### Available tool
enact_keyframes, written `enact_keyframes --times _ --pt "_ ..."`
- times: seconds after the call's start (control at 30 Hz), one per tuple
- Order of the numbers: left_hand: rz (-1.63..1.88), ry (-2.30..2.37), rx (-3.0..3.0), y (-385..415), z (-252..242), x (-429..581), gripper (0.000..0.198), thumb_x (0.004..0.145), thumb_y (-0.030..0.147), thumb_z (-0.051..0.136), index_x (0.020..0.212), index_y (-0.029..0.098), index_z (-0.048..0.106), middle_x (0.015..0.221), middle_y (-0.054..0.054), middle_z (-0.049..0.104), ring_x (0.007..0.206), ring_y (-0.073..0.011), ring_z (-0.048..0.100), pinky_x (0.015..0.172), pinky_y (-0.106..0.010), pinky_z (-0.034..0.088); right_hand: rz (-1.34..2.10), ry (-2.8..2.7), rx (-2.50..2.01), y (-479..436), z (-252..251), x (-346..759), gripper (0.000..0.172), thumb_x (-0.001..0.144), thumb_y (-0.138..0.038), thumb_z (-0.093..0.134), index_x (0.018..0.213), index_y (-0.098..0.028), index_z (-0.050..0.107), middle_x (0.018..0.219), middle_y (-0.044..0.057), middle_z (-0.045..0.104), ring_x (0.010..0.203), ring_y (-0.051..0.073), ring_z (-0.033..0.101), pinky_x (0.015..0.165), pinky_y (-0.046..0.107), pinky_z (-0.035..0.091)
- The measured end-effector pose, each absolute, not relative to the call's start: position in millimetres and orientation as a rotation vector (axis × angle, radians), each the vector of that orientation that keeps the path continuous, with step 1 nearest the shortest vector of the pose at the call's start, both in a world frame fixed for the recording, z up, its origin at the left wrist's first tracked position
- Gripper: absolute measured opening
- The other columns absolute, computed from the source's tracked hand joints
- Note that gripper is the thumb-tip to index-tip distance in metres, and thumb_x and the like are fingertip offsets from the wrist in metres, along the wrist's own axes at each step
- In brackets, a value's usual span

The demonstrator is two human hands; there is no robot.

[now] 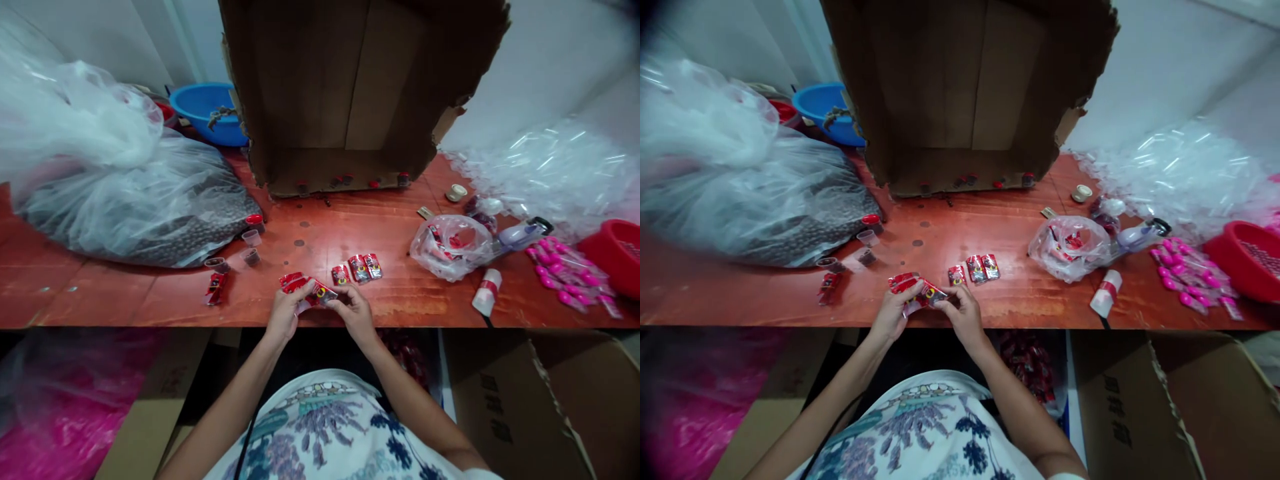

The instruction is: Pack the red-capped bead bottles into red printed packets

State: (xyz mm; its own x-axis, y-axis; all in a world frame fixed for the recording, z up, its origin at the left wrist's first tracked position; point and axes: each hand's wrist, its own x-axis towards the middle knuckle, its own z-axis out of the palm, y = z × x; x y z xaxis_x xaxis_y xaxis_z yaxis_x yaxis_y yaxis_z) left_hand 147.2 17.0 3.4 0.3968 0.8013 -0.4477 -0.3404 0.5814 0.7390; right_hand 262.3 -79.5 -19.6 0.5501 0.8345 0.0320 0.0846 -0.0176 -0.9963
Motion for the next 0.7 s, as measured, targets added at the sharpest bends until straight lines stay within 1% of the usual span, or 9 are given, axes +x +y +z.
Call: enact_keyframes --times 0.13,0.2,0.3,0.37,0.4,0.47,0.53,0.6,0.7 --pt "0.775 0.92 0.513 18 0 159 0.021 0.057 0.021 0.079 0.07 0.012 0.066 0.063 -0.001 0.067 0.056 -0.0136 0.062 0.056 -0.026 0.053 0.681 -0.843 -1.55 -80 -22 270 0.025 0.073 -0.032 0.068 0.096 -0.021 0.067 0.09 0.001 0.063 0.079 0.015 0.058 0.073 0.027 0.047" --pt "0.779 0.934 0.448 20 -2 163 0.018 0.06 0.021 0.076 0.07 0.012 0.065 0.063 -0.001 0.067 0.054 -0.0131 0.062 0.054 -0.025 0.053 0.662 -0.844 -1.558 -81 -24 275 0.025 0.074 -0.033 0.068 0.096 -0.021 0.067 0.09 0.001 0.063 0.079 0.016 0.058 0.074 0.027 0.047" --pt "0.753 0.922 0.477 21 -4 163 0.022 0.063 0.024 0.075 0.079 0.012 0.067 0.072 -0.004 0.071 0.059 -0.0156 0.066 0.055 -0.027 0.054 0.589 -0.901 -1.621 -84 -23 292 0.026 0.078 -0.036 0.063 0.1 -0.022 0.066 0.091 0.003 0.062 0.08 0.017 0.058 0.075 0.03 0.048" --pt "0.747 0.923 0.525 20 -5 160 0.027 0.063 0.026 0.076 0.084 0.012 0.066 0.078 -0.007 0.072 0.062 -0.0176 0.067 0.056 -0.029 0.055 0.446 -1.012 -1.755 -84 -18 309 0.033 0.079 -0.039 0.062 0.107 -0.023 0.065 0.101 0.006 0.06 0.091 0.02 0.057 0.083 0.034 0.047" --pt "0.75 0.932 0.532 20 -5 158 0.028 0.063 0.026 0.076 0.084 0.011 0.066 0.078 -0.008 0.072 0.062 -0.0183 0.068 0.055 -0.029 0.055 0.347 -1.082 -1.845 -83 -15 318 0.039 0.078 -0.042 0.063 0.112 -0.024 0.064 0.109 0.008 0.058 0.1 0.023 0.055 0.089 0.038 0.045" --pt "0.766 0.952 0.531 18 -6 155 0.028 0.064 0.025 0.076 0.085 0.011 0.064 0.08 -0.009 0.071 0.063 -0.0193 0.068 0.054 -0.029 0.056 0.163 -1.231 -2.021 -78 -7 332 0.055 0.072 -0.048 0.068 0.122 -0.026 0.058 0.128 0.011 0.048 0.12 0.03 0.042 0.101 0.047 0.034" --pt "0.749 0.965 0.531 15 -7 155 0.027 0.066 0.022 0.074 0.088 0.012 0.063 0.083 -0.011 0.071 0.066 -0.0213 0.069 0.054 -0.031 0.056 0.099 -1.403 -2.135 -69 -2 339 0.069 0.068 -0.055 0.069 0.129 -0.03 0.052 0.139 0.01 0.039 0.13 0.035 0.03 0.106 0.055 0.022" --pt "0.72 0.97 0.529 12 -9 157 0.024 0.069 0.018 0.071 0.09 0.012 0.062 0.086 -0.012 0.071 0.07 -0.023 0.07 0.057 -0.034 0.058 0.149 -1.607 -2.161 -59 -1 339 0.074 0.065 -0.061 0.068 0.131 -0.034 0.049 0.142 0.007 0.038 0.132 0.038 0.025 0.105 0.061 0.013" --pt "0.687 0.986 0.537 6 -12 161 0.02 0.072 0.013 0.066 0.091 0.011 0.061 0.088 -0.012 0.071 0.075 -0.0239 0.07 0.061 -0.038 0.059 0.219 -1.803 -2.125 -52 -3 335 0.071 0.067 -0.065 0.064 0.13 -0.034 0.05 0.136 0.006 0.047 0.13 0.036 0.028 0.106 0.061 0.006"
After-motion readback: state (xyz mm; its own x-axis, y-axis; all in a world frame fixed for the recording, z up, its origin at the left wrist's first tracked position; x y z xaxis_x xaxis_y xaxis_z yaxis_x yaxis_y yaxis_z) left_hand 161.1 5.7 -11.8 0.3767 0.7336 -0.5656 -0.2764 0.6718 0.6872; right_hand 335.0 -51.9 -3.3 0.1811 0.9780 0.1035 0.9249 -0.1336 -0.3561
